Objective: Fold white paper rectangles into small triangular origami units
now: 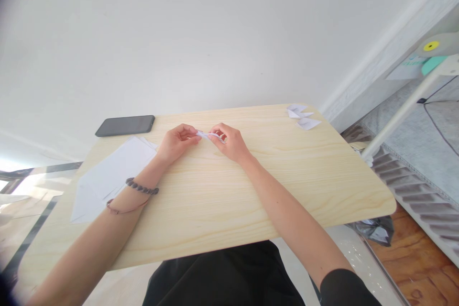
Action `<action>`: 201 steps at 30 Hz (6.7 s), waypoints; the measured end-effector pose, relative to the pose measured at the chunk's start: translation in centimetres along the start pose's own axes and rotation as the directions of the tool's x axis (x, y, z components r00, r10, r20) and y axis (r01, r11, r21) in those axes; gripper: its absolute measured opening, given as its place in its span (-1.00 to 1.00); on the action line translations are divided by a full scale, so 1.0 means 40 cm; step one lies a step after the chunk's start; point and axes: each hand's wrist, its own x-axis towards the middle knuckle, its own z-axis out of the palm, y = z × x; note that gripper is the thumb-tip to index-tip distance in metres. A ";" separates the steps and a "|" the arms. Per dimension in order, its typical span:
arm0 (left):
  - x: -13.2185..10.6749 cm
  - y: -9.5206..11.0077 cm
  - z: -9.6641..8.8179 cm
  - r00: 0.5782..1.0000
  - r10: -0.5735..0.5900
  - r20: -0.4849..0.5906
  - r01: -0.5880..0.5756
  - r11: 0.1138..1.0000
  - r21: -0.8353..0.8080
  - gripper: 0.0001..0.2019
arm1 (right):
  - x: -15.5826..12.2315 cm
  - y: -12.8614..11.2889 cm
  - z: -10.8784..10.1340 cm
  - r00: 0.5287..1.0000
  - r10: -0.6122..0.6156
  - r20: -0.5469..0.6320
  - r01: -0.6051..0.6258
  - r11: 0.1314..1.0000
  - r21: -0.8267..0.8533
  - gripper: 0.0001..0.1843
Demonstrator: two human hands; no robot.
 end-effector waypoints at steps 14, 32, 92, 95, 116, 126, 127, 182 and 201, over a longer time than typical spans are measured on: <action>-0.004 0.011 0.010 1.000 -0.005 0.002 0.005 1.000 0.007 -0.71 | -0.001 -0.002 0.000 1.000 0.015 -0.013 -0.015 1.000 -0.020 -0.82; -0.006 0.008 0.014 0.999 0.035 0.026 -0.035 0.999 -0.025 -0.84 | -0.001 -0.005 -0.001 1.000 -0.001 0.019 0.001 1.000 0.000 -0.81; -0.011 0.015 0.009 0.999 -0.022 0.034 0.010 0.952 0.306 -0.76 | -0.002 -0.001 -0.001 1.000 -0.023 0.016 0.024 0.999 -0.028 -0.80; -0.012 0.020 0.008 0.999 0.011 0.036 -0.022 0.946 0.325 -0.78 | -0.002 -0.001 -0.001 0.999 -0.030 0.029 0.031 0.999 -0.032 -0.79; -0.009 0.007 0.004 1.000 0.018 -0.010 -0.016 0.981 0.196 -0.77 | -0.001 -0.002 0.000 1.000 -0.010 0.015 0.010 1.000 0.001 -0.80; -0.014 0.029 0.011 0.992 0.088 -0.090 -0.047 0.924 0.380 -0.81 | -0.001 0.000 0.000 1.000 0.017 0.007 -0.017 1.000 0.017 -0.78; -0.014 0.029 0.012 0.992 0.091 -0.086 -0.051 0.919 0.390 -0.81 | -0.001 0.000 0.000 1.000 0.017 0.005 -0.017 1.000 0.019 -0.78; -0.012 0.029 0.007 0.998 -0.023 0.065 0.007 0.973 0.232 -0.73 | 0.003 0.012 0.001 0.988 0.135 0.078 -0.132 0.990 -0.047 -0.66; -0.019 0.043 0.012 0.995 -0.083 0.049 0.056 0.915 0.399 -0.65 | 0.004 0.002 -0.005 0.962 0.253 0.100 -0.250 0.967 -0.041 -0.71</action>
